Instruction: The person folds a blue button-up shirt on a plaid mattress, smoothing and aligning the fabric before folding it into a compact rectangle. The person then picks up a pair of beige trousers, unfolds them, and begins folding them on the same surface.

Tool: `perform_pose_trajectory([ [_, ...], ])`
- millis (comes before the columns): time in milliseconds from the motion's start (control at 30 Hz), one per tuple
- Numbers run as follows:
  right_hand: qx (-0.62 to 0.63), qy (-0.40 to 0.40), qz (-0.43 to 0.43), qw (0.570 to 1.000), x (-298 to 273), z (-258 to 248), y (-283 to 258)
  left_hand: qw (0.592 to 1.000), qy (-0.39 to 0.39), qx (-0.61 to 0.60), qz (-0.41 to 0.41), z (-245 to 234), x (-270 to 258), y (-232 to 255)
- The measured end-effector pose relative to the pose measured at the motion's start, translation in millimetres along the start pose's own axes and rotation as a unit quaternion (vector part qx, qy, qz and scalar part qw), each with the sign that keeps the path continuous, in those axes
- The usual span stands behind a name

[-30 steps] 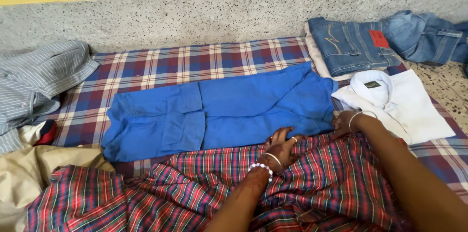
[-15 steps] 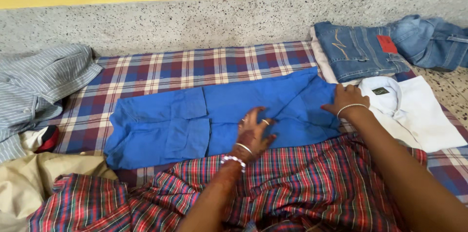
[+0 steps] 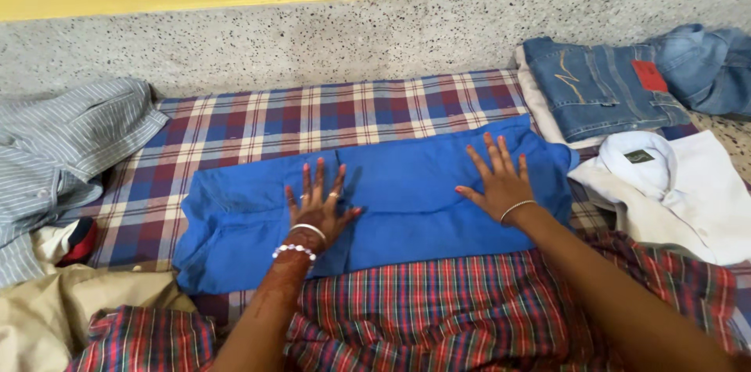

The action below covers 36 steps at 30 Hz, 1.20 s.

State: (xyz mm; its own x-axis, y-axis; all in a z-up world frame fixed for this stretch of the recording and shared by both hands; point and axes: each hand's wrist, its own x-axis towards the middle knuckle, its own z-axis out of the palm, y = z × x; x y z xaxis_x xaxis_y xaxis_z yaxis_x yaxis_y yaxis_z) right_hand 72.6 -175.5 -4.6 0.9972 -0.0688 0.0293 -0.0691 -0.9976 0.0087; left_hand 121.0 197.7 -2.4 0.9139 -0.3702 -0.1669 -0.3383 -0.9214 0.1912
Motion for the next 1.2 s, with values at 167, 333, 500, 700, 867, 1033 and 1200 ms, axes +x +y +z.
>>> perform_pose_trajectory([
  [167,0.004,-0.008,-0.050,0.999,-1.5,19.6,-16.8,0.995,-0.057,0.062,-0.058,4.0,-4.4,-52.6],
  [333,0.034,-0.047,-0.047,0.997,-13.0,44.2,-11.4,0.981,-0.146,0.038,-0.118,14.2,-12.6,-103.2],
  [500,0.054,-0.033,-0.044,0.997,-18.2,54.3,-5.8,0.981,-0.114,0.062,-0.142,19.9,-20.1,-144.4],
  [700,0.072,0.033,-0.062,0.995,-23.6,52.8,-10.7,0.971,-0.041,-0.035,-0.232,28.7,-40.9,-172.6],
  [867,0.079,0.050,-0.054,0.994,-28.5,48.5,-16.5,0.937,0.117,-0.115,-0.308,35.8,-36.3,-185.7],
  [1033,0.079,0.068,-0.061,0.993,-29.0,46.4,-17.8,0.887,0.253,-0.128,-0.364,46.3,-33.5,-201.6],
  [1200,0.077,0.067,-0.057,0.993,-26.8,47.7,-18.5,0.872,0.275,-0.109,-0.391,43.6,-29.9,-210.1],
])
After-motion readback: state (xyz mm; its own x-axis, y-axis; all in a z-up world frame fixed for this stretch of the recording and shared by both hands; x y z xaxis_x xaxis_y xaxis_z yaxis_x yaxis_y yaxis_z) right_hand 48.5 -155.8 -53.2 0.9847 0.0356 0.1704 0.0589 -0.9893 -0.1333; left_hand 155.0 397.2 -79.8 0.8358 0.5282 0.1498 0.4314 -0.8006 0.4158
